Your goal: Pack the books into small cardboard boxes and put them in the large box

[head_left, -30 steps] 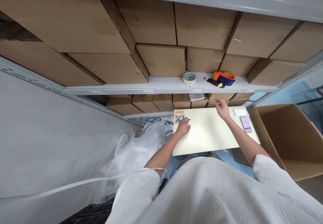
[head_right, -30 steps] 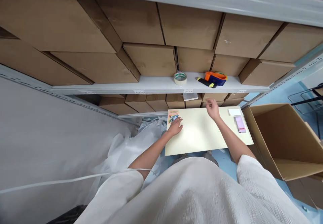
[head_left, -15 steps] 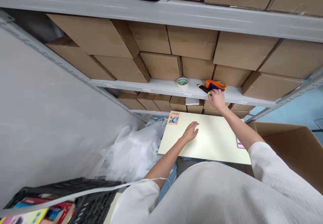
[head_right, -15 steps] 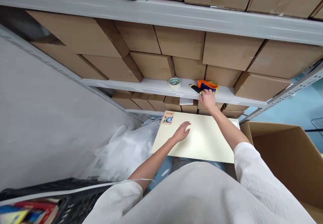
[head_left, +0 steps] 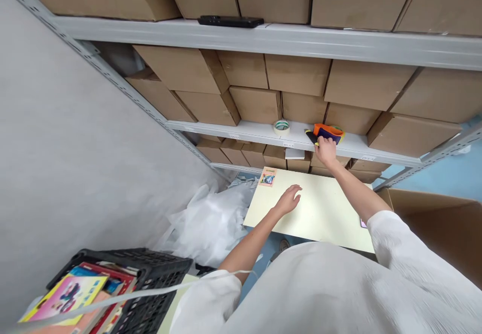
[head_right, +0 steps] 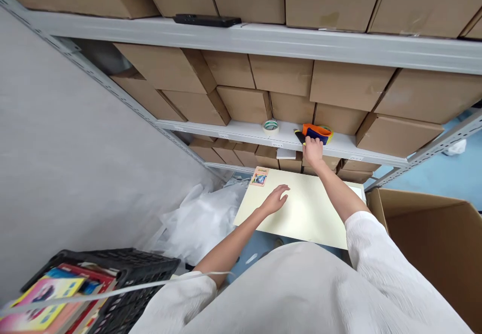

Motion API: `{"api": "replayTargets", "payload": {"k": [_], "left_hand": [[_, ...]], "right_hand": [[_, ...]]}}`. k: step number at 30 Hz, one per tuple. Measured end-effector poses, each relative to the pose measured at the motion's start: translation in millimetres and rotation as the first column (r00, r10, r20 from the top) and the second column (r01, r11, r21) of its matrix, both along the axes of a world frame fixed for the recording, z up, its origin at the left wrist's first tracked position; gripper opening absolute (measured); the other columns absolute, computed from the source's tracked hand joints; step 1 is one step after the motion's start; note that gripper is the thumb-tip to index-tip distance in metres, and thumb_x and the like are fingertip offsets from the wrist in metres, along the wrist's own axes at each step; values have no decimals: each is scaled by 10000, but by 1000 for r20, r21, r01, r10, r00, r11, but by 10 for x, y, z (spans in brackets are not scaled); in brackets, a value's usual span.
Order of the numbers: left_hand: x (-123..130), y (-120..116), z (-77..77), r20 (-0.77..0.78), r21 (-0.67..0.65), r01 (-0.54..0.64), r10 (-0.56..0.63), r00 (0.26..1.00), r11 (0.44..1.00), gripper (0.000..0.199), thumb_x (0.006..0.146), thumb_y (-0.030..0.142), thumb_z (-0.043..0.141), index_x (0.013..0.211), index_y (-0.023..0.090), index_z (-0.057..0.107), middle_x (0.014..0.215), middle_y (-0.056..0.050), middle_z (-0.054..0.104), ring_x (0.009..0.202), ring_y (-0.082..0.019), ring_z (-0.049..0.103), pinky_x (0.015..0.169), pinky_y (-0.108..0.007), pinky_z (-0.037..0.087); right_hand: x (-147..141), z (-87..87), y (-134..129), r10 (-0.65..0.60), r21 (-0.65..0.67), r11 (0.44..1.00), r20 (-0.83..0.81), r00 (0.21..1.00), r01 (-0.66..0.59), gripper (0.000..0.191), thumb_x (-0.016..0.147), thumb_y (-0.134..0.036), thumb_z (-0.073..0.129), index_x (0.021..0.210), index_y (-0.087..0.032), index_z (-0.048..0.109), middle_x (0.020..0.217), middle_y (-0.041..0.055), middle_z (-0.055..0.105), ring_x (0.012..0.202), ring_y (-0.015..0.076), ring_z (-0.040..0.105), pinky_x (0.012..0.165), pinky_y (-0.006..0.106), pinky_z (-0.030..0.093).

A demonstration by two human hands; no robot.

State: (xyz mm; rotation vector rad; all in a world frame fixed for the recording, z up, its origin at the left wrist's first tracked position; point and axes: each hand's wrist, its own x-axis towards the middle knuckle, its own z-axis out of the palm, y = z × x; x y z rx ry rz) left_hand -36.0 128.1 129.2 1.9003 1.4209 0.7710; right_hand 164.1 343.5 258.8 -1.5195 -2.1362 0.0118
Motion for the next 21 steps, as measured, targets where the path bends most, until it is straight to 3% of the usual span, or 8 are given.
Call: {"api": "replayTargets", "payload": {"k": [5, 8, 11, 13, 16, 21], "left_hand": [[-69, 27, -96, 28, -28, 57, -56, 998, 998, 389, 1024, 210, 532, 1380, 238, 686, 1497, -103, 649, 1457, -258, 575, 1283, -465, 442], [-58, 47, -242, 44, -57, 113, -111, 993, 992, 383, 1006, 192, 548, 1357, 233, 698, 1471, -104, 663, 1439, -264, 590, 1280, -468, 444], [7, 51, -393, 41, -87, 183, -180, 983, 979, 376, 996, 183, 554, 1338, 225, 704, 1444, -109, 674, 1420, -267, 604, 1271, -470, 455], [73, 39, -475, 25, -108, 235, -234, 972, 966, 369, 996, 188, 551, 1331, 221, 702, 1437, -109, 676, 1407, -264, 612, 1262, -468, 466], [176, 8, -560, -5, -141, 286, -289, 957, 948, 367, 991, 191, 558, 1329, 224, 698, 1439, -103, 679, 1387, -261, 626, 1252, -471, 479], [303, -55, -637, -42, -203, 296, -310, 950, 933, 372, 1001, 192, 541, 1342, 221, 689, 1450, -105, 675, 1402, -265, 619, 1256, -475, 475]], "right_hand": [[108, -78, -372, -47, 55, 997, -42, 998, 49, 217, 956, -272, 573, 1152, -196, 621, 1111, 182, 717, 1063, 363, 526, 919, 452, 412], [311, -316, -784, -131, 22, 991, -73, 989, 133, 231, 920, -275, 593, 1142, -214, 610, 1151, 154, 708, 1064, 352, 538, 880, 430, 427], [574, -672, -1256, -259, -80, 964, -104, 960, 252, 219, 883, -273, 606, 1097, -230, 593, 1099, 119, 700, 1022, 329, 551, 850, 409, 434], [753, -931, -1549, -353, -191, 925, -109, 929, 329, 206, 876, -268, 607, 1078, -237, 580, 1049, 98, 690, 993, 310, 558, 826, 388, 430], [1001, -1297, -1871, -479, -380, 823, -65, 875, 422, 149, 921, -296, 604, 1053, -245, 557, 1063, 83, 675, 1007, 289, 564, 762, 347, 404], [1369, -1793, -2074, -530, -571, 662, 101, 842, 485, 121, 994, -280, 593, 1094, -229, 548, 1169, 105, 652, 1079, 272, 568, 736, 328, 383]]}}
